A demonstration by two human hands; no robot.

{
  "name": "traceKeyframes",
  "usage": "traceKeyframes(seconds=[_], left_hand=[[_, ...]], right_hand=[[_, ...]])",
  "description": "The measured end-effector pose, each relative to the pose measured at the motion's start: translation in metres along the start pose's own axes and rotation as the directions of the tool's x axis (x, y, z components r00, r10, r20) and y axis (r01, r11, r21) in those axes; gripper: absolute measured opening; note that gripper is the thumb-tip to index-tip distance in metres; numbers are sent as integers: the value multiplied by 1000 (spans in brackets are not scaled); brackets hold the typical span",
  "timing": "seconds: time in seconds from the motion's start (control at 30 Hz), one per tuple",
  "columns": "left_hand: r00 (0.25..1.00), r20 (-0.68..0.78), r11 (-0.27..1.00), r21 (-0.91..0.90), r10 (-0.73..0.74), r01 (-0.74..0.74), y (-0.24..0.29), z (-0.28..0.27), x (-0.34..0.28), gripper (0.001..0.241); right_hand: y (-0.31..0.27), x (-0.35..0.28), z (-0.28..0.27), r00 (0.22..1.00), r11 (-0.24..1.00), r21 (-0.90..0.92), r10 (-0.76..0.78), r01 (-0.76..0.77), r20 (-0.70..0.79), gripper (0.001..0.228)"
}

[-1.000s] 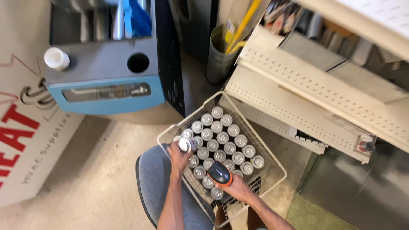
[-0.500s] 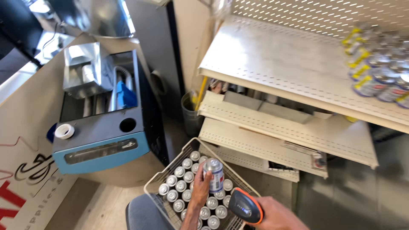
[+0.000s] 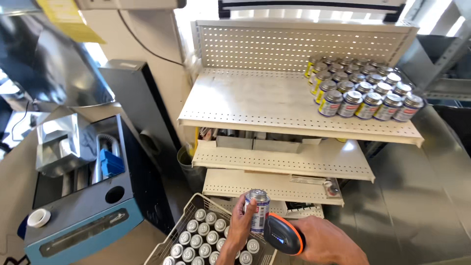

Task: The person takes small cans out of a wire basket, scans their barcodes with a handheld scanner, and places them onto a metal shelf in rows.

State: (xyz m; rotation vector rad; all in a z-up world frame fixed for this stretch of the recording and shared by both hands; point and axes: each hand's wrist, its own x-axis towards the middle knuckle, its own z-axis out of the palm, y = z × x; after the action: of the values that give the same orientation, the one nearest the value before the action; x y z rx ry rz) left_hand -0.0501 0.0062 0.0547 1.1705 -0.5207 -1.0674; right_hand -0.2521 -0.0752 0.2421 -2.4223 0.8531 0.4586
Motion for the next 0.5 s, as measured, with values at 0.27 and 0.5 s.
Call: traceKeyframes(seconds=[0.27,0.5], left_hand=[[1000,12,999,31,-25,24,26,38,0,83],[997,-19,991,117,74,-71,31,42,7,71]], right_hand=[[11,-29,-14,997,993,107,55,-49,-58,6],[84,10,41,848,857,390,-96,337,-522,21]])
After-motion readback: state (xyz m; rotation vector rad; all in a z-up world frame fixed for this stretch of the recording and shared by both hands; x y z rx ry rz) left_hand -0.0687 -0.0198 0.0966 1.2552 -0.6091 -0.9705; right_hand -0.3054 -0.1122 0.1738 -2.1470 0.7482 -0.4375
